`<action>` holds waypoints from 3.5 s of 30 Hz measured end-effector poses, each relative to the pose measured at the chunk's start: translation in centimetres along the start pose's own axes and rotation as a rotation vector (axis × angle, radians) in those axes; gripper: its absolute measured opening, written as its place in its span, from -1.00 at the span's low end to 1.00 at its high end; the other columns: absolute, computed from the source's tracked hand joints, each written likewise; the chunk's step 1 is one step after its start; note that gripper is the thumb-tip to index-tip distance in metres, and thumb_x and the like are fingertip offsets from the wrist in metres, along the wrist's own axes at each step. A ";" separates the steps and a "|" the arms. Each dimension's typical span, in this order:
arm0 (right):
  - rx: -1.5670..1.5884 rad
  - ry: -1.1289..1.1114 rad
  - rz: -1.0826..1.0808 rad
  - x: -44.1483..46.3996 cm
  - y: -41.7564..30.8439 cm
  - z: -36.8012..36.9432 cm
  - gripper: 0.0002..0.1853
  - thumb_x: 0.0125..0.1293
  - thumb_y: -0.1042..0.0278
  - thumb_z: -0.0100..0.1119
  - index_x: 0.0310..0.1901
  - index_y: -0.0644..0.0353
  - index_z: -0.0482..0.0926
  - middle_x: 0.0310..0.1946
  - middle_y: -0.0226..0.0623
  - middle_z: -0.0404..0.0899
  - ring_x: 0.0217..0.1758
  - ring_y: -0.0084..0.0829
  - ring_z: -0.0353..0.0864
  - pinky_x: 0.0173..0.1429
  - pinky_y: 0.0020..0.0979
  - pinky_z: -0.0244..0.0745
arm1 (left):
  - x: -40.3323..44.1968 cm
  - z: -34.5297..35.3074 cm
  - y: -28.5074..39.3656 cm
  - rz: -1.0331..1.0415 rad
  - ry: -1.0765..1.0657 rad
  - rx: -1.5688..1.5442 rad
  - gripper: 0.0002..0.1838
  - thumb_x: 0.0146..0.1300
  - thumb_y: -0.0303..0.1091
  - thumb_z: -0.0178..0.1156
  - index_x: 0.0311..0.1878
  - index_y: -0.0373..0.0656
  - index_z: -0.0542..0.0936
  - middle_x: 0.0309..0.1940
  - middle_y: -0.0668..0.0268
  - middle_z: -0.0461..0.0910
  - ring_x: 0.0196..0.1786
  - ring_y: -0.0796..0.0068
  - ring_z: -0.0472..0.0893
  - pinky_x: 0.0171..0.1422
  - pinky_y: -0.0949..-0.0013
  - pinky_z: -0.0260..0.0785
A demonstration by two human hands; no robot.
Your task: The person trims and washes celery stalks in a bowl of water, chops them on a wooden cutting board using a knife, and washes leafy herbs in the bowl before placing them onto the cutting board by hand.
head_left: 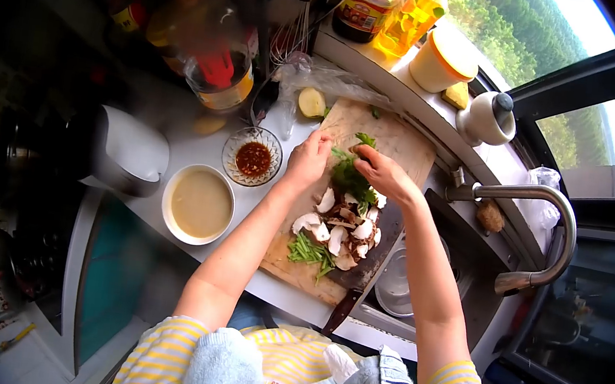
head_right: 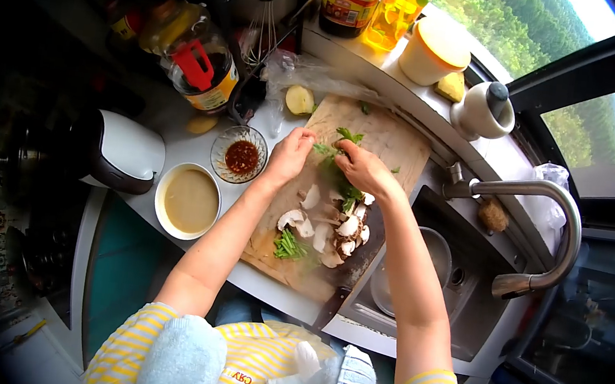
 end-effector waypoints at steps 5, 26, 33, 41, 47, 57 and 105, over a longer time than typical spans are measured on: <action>-0.414 0.095 -0.056 -1.5 -1.2 0.1 -0.66 0.12 0.32 0.08 -0.02 0.02 0.43 -0.07 -0.05 0.42 -0.03 -0.10 0.44 -0.03 -0.22 0.40 | -0.3 0.1 2.0 0.124 -0.137 0.097 -0.77 0.22 -0.22 -0.01 -0.25 -0.18 0.50 -0.40 0.12 0.57 -0.30 0.14 0.56 -0.19 0.22 0.37; 0.060 0.348 -0.079 -4.5 0.1 0.1 -0.63 0.20 0.55 -0.04 0.06 0.05 0.37 -0.07 -0.18 0.45 -0.03 -0.33 0.46 -0.01 -0.36 0.42 | 11.0 -2.4 2.5 0.655 -0.023 0.762 -0.87 -0.11 -0.37 0.18 -0.43 0.01 0.64 -0.24 0.35 0.50 -0.08 0.27 0.40 -0.03 0.26 0.27; 0.828 0.468 0.183 -3.5 2.1 0.6 -0.73 0.29 0.56 -0.24 0.00 0.19 0.35 -0.19 -0.30 0.46 -0.19 -0.58 0.48 -0.22 -0.57 0.47 | 11.2 5.3 4.8 0.699 -0.334 0.624 -0.86 -0.07 -0.45 0.11 -0.37 -0.17 0.55 -0.38 0.19 0.55 -0.25 0.15 0.54 -0.15 0.21 0.37; 1.061 0.412 0.095 -4.7 0.6 -1.1 -0.71 0.34 0.23 -0.12 0.05 0.12 0.36 -0.09 -0.29 0.43 -0.08 -0.52 0.44 -0.15 -0.48 0.47 | 10.7 7.5 3.4 0.662 -0.517 0.677 -0.79 -0.09 -0.55 0.06 -0.31 -0.17 0.53 -0.34 0.11 0.51 -0.21 0.08 0.51 -0.08 0.18 0.37; 1.407 0.355 0.300 -3.8 2.9 0.8 -0.44 0.31 -0.17 -0.26 0.18 0.06 0.26 -0.01 -0.25 0.39 0.08 -0.41 0.34 0.06 -0.29 0.32 | 3.3 2.0 6.5 0.515 -0.494 0.229 -0.76 -0.03 -0.59 0.03 -0.24 -0.20 0.55 -0.27 0.10 0.56 -0.22 0.16 0.57 -0.04 0.26 0.38; 1.698 0.275 0.242 -4.1 1.8 -0.2 -0.28 0.23 -0.33 -0.30 0.20 0.11 0.19 0.08 -0.02 0.27 0.09 -0.19 0.31 0.18 -0.15 0.21 | -1.5 4.1 6.9 0.718 -0.194 0.043 -0.80 -0.08 -0.33 0.26 -0.34 -0.11 0.55 -0.27 0.26 0.49 -0.12 0.25 0.45 0.00 0.28 0.32; 0.830 0.530 0.002 -6.7 3.9 -0.2 -0.85 0.22 0.44 0.07 -0.23 0.31 0.54 -0.46 -0.38 0.59 -0.48 -0.60 0.57 -0.41 -0.59 0.47 | -3.8 6.2 7.4 0.115 -0.226 -0.423 -0.70 0.12 -0.46 0.16 -0.08 -0.36 0.44 -0.20 0.22 0.53 -0.20 0.52 0.54 -0.11 0.49 0.45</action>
Point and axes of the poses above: each hand's wrist, its own x-axis towards the middle knuckle, its own z-axis out of the palm, y = z × x, the point moved 2 cm from there along x, towards the middle knuckle
